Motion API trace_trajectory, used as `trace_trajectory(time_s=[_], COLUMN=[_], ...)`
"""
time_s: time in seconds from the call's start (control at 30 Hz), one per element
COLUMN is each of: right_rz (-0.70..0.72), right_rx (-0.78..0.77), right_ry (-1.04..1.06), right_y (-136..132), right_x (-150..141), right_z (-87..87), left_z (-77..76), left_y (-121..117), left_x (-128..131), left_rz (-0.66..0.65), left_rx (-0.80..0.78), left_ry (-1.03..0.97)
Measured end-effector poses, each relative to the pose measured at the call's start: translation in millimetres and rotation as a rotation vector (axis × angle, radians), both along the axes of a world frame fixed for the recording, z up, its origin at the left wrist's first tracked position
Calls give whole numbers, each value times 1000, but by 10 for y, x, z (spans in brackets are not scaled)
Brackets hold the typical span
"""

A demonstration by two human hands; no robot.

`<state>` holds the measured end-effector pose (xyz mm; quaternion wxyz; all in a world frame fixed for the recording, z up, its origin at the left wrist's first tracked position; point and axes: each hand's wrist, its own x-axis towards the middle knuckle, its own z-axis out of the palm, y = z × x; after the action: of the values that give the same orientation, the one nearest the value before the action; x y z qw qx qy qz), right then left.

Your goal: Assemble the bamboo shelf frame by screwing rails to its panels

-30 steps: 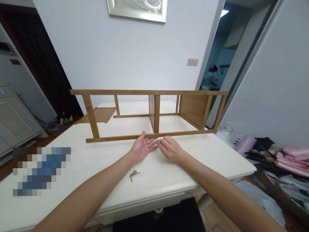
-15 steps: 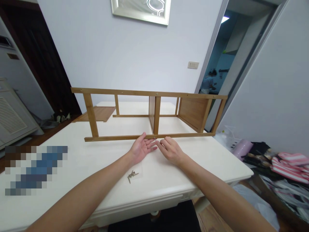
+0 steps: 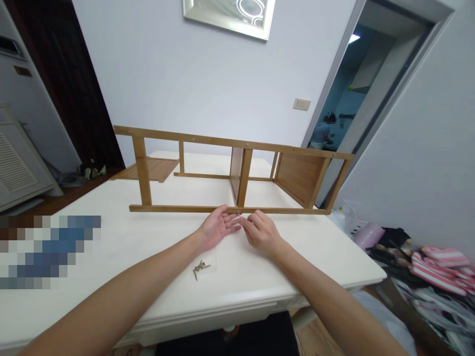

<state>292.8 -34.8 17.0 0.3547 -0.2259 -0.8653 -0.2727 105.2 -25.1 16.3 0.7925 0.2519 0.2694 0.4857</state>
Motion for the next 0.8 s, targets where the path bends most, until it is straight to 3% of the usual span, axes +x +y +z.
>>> trace_trajectory(time_s=[0.8], right_rz=[118], right_rx=[-157], right_ry=[55], right_y=[-1], right_x=[15], right_z=[23], left_z=[-4], left_y=[20], left_x=[20], left_rz=[26], left_rx=[-10], left_ry=[26])
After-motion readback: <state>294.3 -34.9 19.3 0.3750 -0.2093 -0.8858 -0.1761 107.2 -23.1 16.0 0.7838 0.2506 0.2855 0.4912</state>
